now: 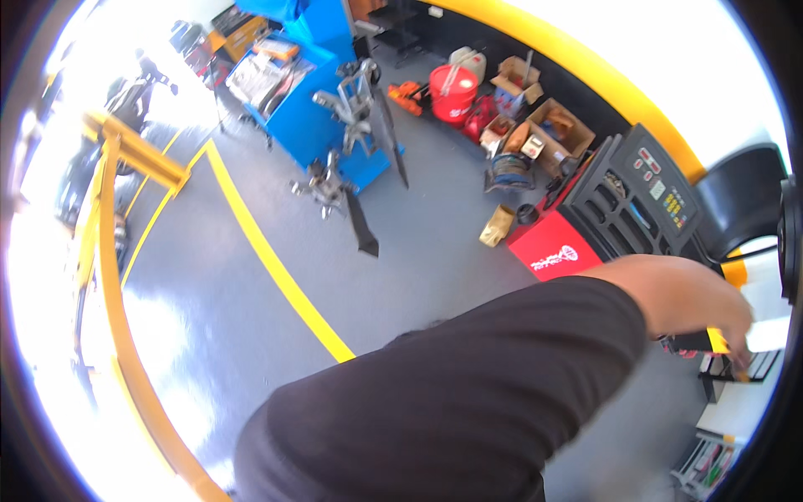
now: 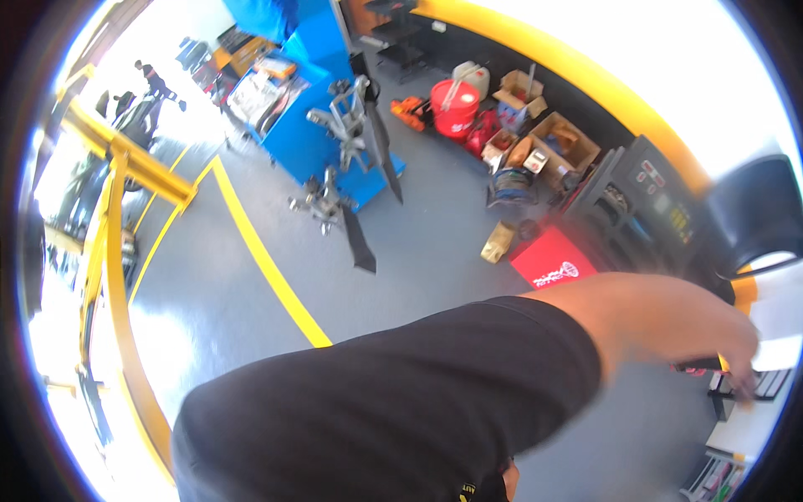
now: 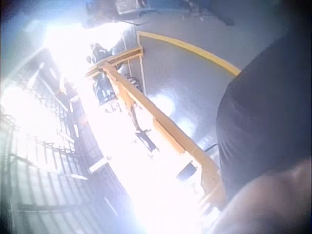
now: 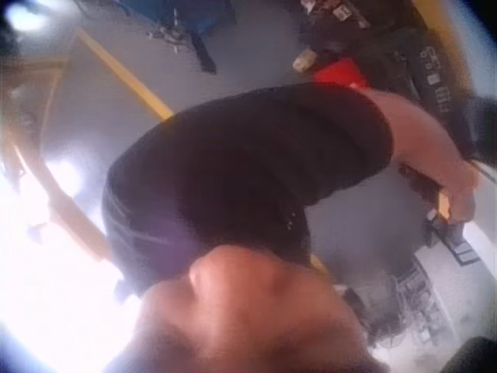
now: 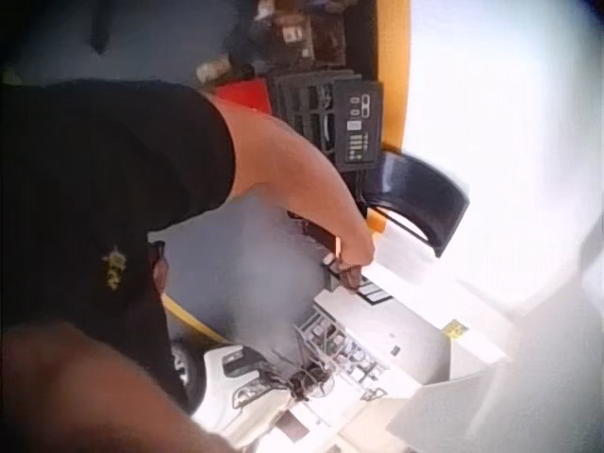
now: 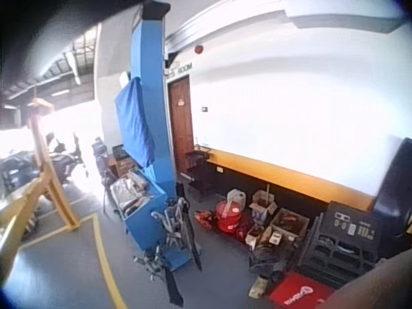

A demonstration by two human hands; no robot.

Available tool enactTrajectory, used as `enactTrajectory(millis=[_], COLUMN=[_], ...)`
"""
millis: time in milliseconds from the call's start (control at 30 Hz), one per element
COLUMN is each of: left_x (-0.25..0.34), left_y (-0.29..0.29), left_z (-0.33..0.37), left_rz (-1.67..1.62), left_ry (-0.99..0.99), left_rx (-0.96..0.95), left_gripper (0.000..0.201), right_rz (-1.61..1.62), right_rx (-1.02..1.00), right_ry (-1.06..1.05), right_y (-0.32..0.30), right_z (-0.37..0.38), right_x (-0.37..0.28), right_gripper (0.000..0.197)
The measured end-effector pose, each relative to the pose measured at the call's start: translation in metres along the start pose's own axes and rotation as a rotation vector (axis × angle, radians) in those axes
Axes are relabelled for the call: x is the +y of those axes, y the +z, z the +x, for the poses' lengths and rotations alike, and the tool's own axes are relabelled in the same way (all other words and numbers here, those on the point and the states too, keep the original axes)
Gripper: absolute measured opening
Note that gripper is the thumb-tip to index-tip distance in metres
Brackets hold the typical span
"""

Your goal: The person wipes a yellow car lift and a tire balancing machine with a red cloth in an auto repair shop. They move around the equipment, wiping various surfaces including the control panel and side components.

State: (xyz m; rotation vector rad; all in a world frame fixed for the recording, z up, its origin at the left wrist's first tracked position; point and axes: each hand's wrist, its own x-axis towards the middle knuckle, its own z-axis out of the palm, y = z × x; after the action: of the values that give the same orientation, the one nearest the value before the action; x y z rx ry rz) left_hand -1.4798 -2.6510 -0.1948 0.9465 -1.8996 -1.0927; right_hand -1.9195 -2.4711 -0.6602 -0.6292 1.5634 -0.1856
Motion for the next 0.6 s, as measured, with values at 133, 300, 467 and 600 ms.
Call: enactTrajectory(millis=[133,300,467,600], left_x=[0.003,-0.156,-0.342,-0.367], left_y=[0.002,-0.082,-0.029,0.14], left_z=[0.008,0.068,-0.046,-0.357], left_rz=[0.177,0.652,0.474,-0.145], left_ry=[-0.018,-0.221,-0.654,-1.504], left_rx=[-0.114,0.126,0.481,0.343], left_gripper=[0.046,0.052,0.06,0.068], right_rz=[-0.073,-0.114,-0.094,0.057], right_rx=[-0.078,-0.166,0.075,0.044], right_ry=[-0.089,-0.38,-0.113,-0.059], right_y=[-0.005,-0.021,-0.067,-0.08], right_z=[0.045,0.102,0.133,0.124], right_x=[-0.052,-0.115,-0.176,-0.188], right_gripper=[0.042,0.046,0.052,0.051])
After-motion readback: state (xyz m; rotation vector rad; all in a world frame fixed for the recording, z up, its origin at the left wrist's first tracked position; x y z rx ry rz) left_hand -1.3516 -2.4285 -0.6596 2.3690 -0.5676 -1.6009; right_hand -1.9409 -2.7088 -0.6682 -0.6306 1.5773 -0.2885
